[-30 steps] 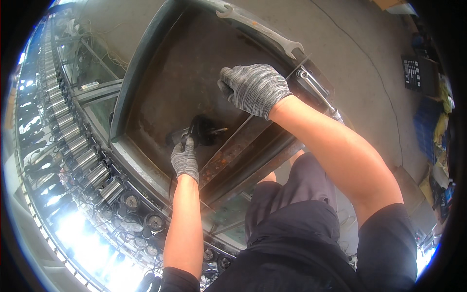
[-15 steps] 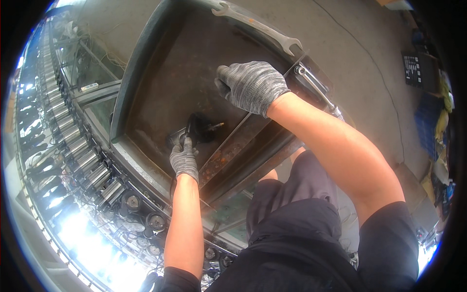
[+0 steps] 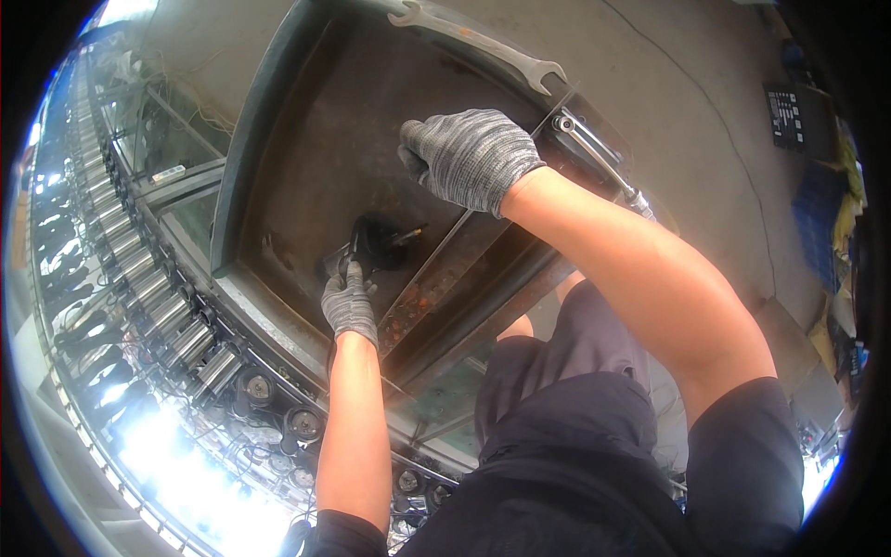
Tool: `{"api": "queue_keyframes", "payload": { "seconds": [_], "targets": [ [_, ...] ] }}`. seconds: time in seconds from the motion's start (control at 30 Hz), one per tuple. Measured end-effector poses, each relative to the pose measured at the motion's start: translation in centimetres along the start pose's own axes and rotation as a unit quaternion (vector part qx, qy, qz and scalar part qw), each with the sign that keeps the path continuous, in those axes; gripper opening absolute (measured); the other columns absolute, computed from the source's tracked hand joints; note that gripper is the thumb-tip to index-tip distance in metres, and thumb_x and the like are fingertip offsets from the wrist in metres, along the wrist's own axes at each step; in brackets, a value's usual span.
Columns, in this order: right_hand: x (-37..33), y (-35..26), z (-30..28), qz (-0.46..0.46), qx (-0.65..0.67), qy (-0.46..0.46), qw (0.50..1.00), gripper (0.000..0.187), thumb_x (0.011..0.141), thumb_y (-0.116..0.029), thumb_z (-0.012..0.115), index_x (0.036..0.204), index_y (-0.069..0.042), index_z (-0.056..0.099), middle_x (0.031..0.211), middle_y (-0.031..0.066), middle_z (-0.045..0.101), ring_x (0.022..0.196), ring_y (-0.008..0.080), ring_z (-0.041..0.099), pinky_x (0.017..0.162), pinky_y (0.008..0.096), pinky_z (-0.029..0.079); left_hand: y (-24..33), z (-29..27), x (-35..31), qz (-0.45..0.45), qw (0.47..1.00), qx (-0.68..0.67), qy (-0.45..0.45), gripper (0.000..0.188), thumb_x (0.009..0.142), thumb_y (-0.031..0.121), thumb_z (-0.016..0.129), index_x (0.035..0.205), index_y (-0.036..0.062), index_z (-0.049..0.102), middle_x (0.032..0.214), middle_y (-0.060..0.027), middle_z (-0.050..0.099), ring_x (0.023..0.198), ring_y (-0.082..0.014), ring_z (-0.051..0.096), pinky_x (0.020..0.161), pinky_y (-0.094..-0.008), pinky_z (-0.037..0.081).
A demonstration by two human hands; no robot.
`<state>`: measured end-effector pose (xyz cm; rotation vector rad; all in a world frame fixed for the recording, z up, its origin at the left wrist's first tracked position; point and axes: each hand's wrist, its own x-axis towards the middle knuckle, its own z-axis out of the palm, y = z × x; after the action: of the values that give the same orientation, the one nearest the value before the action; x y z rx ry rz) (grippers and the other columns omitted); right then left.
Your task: The person picks up a submersible pump and its power cable, carries it to a water tank, submerses the pump into the water by its handle, and then removes it from the tank.
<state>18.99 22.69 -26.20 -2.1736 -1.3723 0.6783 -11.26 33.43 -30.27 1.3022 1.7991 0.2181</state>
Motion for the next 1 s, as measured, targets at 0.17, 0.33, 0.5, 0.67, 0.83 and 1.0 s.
{"api": "queue_keyframes", "payload": {
  "seconds": [0.17,0.33,0.5,0.67,0.83,1.0],
  "targets": [
    [0.02,0.11,0.13,-0.005,0.000,0.005,1.000,0.023,0.098,-0.030,0.055,0.101,-0.010,0.067,0.088,0.0127,0.073,0.082,0.0358,0.070,0.074,0.0487,0.056,-0.07,-0.04,0.18,-0.004,1.000,0.001,0.000,0.038,0.097,0.025,0.073,0.113,-0.0083,0.063,0.096,-0.0096,0.066,0.073,-0.0149,0.066,0.060,-0.0270,0.060],
    [0.09,0.12,0.24,-0.004,0.000,0.005,1.000,0.023,0.098,-0.030,0.056,0.101,-0.009,0.067,0.088,0.0129,0.073,0.082,0.0357,0.070,0.074,0.0488,0.056,-0.41,-0.14,0.50,0.001,1.000,-0.001,0.000,0.038,0.097,0.025,0.072,0.113,-0.0077,0.063,0.096,-0.0098,0.066,0.072,-0.0153,0.067,0.060,-0.0269,0.061],
    [0.02,0.05,0.02,-0.002,0.000,-0.001,1.000,0.023,0.098,-0.030,0.057,0.100,-0.009,0.067,0.088,0.0130,0.073,0.081,0.0358,0.070,0.073,0.0489,0.056,-0.47,-0.19,0.52,0.008,1.000,-0.002,-0.003,0.037,0.097,0.026,0.073,0.111,-0.0069,0.063,0.096,-0.0096,0.066,0.073,-0.0154,0.067,0.060,-0.0270,0.061],
    [0.00,0.18,0.20,-0.012,-0.002,0.018,1.000,0.023,0.098,-0.030,0.056,0.100,-0.009,0.066,0.086,0.0129,0.072,0.080,0.0361,0.070,0.072,0.0491,0.056,-0.10,0.00,0.21,-0.006,1.000,0.000,0.005,0.032,0.098,0.024,0.071,0.111,-0.0050,0.064,0.095,-0.0084,0.065,0.073,-0.0146,0.066,0.061,-0.0261,0.059],
    [-0.02,0.18,0.14,-0.013,-0.005,0.019,1.000,0.024,0.099,-0.030,0.055,0.101,-0.009,0.067,0.086,0.0131,0.072,0.080,0.0359,0.070,0.072,0.0490,0.056,-0.05,0.07,0.17,-0.007,1.000,-0.002,0.006,0.031,0.098,0.025,0.071,0.109,-0.0043,0.065,0.094,-0.0079,0.065,0.073,-0.0148,0.066,0.061,-0.0262,0.059],
    [-0.08,0.02,-0.23,-0.011,-0.007,0.013,1.000,0.024,0.099,-0.030,0.055,0.101,-0.009,0.067,0.085,0.0132,0.072,0.080,0.0357,0.070,0.071,0.0489,0.056,0.01,-0.08,0.09,-0.001,1.000,-0.003,-0.001,0.038,0.097,0.026,0.073,0.112,-0.0067,0.063,0.097,-0.0093,0.066,0.074,-0.0154,0.067,0.061,-0.0268,0.061]
  ]
}}
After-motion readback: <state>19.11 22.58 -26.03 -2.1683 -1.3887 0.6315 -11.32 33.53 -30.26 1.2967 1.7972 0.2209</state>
